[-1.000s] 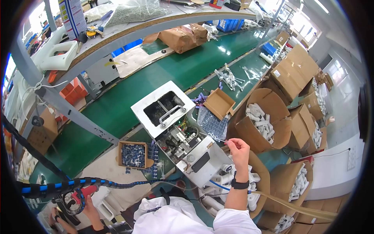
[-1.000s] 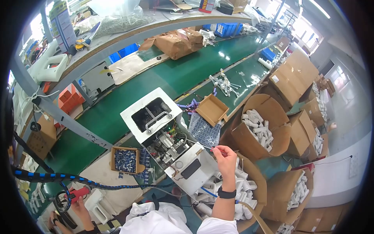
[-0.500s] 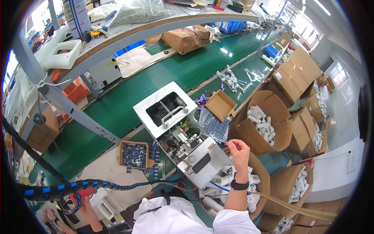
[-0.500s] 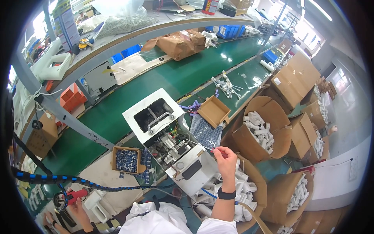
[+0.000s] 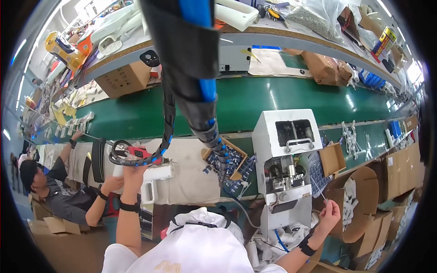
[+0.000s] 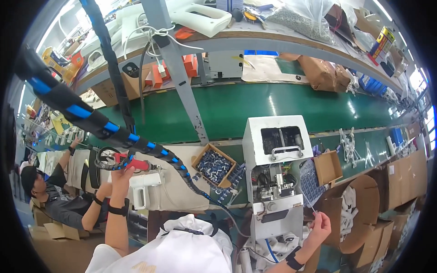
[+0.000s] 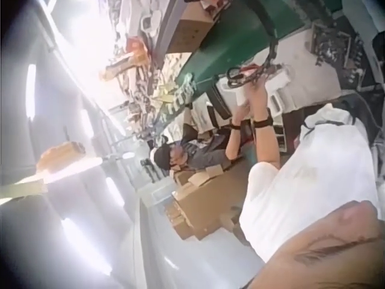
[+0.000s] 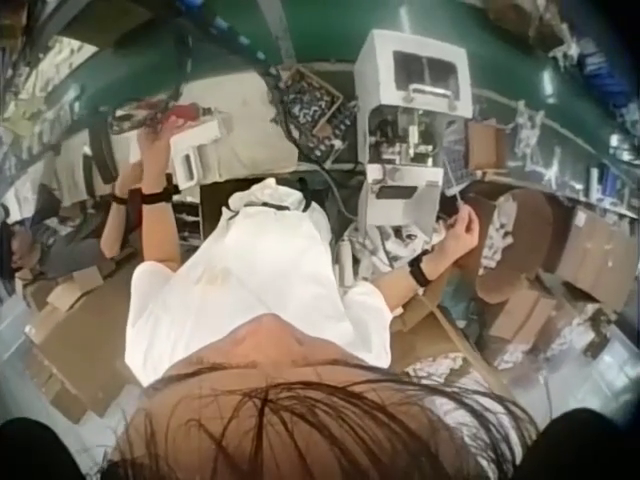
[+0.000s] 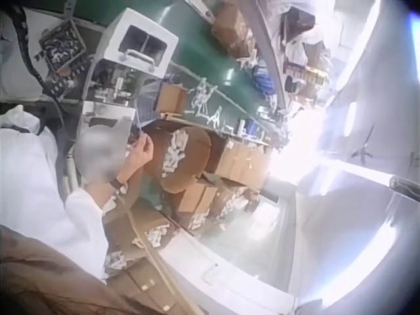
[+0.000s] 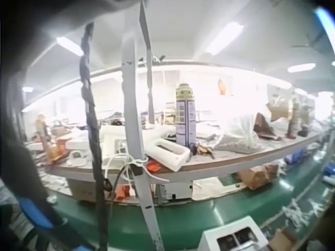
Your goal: The person uses a screwdriver on a machine, then joins two white plastic housings together. They use a power tool to drive screws into the joined housings and place the finished unit into a cardboard box.
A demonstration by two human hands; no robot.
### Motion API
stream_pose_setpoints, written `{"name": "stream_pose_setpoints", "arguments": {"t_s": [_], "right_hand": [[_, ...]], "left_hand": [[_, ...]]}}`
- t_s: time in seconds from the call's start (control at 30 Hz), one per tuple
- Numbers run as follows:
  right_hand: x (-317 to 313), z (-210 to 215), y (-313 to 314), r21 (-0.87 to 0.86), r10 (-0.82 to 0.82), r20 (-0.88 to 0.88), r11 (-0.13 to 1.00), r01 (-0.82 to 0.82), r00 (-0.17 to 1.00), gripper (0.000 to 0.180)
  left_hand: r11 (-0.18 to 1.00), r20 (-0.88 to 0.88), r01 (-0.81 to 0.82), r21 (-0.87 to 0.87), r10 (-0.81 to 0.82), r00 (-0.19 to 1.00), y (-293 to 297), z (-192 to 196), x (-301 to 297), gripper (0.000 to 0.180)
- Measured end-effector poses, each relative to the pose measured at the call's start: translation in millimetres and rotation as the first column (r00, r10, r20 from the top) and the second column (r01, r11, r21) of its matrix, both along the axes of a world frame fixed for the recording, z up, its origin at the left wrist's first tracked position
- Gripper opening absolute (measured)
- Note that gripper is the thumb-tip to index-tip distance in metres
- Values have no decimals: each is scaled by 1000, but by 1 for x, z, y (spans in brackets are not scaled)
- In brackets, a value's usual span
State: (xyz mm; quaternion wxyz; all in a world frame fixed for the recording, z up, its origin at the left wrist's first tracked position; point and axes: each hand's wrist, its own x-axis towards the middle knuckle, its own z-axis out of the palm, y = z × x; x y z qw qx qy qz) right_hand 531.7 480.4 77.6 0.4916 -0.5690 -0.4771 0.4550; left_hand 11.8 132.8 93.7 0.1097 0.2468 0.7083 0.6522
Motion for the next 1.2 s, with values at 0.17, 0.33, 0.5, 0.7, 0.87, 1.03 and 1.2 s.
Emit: {"name": "stream_pose_setpoints", "arguments": {"t_s": [0.17,0.33,0.5,0.7,0.87,1.03,1.2], "right_hand": [[-5,5,-9,-1,6,0,1000,-6,1000,13],[-8,9,-19,-6,-6,1,1000,6,1000,14],[-14,18,-42,-7,97,-246,995,-102,964,10],[-35,29,-81,-52,368,-246,919,-391,897,8],[-95,47,-122,-211,500,-89,836,-507,862,9],[-140,32,-163,-323,734,131,667,-671,667,16],[-205,2,-201,120,544,656,610,-783,524,14]], "left_hand": [[1000,65,-3,15,2,998,-10,-10,-5,52],[998,39,6,58,-8,999,-4,-5,-3,55],[996,-50,41,-79,-45,998,1,4,1,57],[996,-97,58,-65,-64,993,-3,4,10,54],[996,-29,15,-91,-17,999,-16,-7,15,56],[990,-225,-101,-94,78,971,-38,-34,13,49],[979,-358,-142,-147,81,930,-57,-33,12,45]]}}
